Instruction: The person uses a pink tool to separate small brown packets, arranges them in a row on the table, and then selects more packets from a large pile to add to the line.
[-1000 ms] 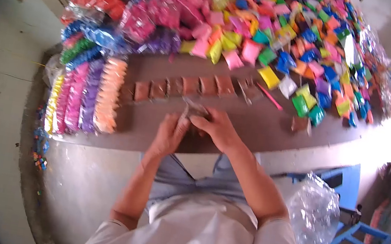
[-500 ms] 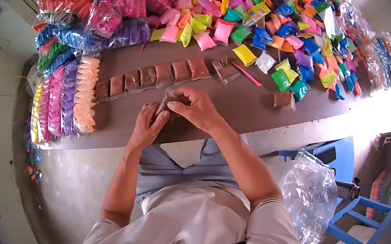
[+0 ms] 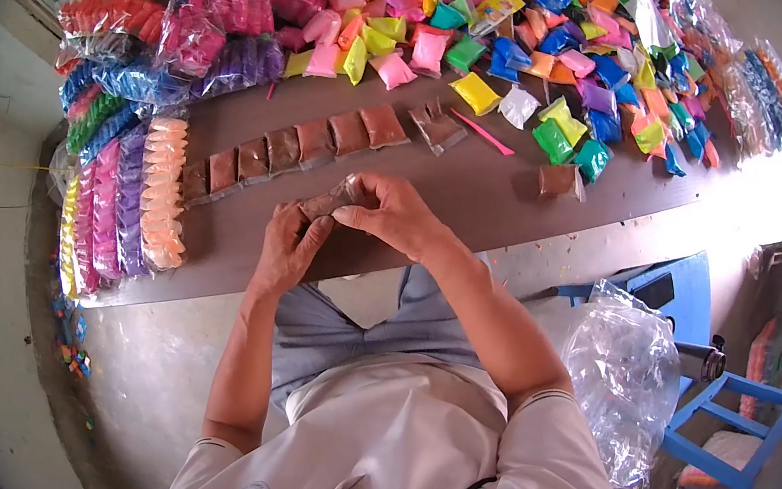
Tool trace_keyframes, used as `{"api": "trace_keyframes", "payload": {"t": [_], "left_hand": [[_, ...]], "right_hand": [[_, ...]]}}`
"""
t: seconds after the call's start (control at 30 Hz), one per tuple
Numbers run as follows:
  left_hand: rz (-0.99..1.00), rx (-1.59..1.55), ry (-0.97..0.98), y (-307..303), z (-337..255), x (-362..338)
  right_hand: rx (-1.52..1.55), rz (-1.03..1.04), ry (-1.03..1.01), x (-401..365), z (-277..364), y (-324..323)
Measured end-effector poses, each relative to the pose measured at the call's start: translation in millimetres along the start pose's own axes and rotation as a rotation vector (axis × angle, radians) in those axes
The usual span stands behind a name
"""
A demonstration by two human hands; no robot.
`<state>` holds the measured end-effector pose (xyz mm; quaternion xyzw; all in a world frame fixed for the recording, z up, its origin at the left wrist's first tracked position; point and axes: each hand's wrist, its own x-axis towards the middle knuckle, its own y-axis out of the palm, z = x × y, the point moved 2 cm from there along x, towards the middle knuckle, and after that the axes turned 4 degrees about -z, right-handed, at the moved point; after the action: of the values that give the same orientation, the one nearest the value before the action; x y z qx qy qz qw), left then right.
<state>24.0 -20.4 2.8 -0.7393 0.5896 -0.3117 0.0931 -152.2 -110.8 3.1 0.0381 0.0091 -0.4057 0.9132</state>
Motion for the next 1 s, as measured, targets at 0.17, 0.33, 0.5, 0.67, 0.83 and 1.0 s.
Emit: {"api": "trace_keyframes", "payload": {"t": [0.17,0.33,0.5,0.67,0.83,1.0], "left_hand": [[0.037,0.039,-0.019,-4.0,-6.1,1.7],[0.018,-0.018,-0.059,-4.0,-3.4,0.4],[0.04,-0.09,-0.113,0.6,11.7,-0.8],[-0.041,-0.041,-0.043,-6.3,-8.8,2.7],[-0.059,-0.099,-0.103,-2.8,1.1,-3.1],[0.017,-0.102,-0.043,-7.0,-2.7,-1.7]], "right_hand": [[0.024,-0.068,-0.102,2.4,-10.9,7.1],[-0.139,-0.173,-0.04,-9.5,16.9,15.7],[-1.005,-0.152,-0.716,-21.5,36.9,20.2],[-0.905,-0.172,-0.7,-9.8,-3.0,19.5],[-0.314,-0.223,-0.041,-14.2,1.9,22.9],[0.119,-0.056,-0.042,-9.2,6.4,29.7]]}}
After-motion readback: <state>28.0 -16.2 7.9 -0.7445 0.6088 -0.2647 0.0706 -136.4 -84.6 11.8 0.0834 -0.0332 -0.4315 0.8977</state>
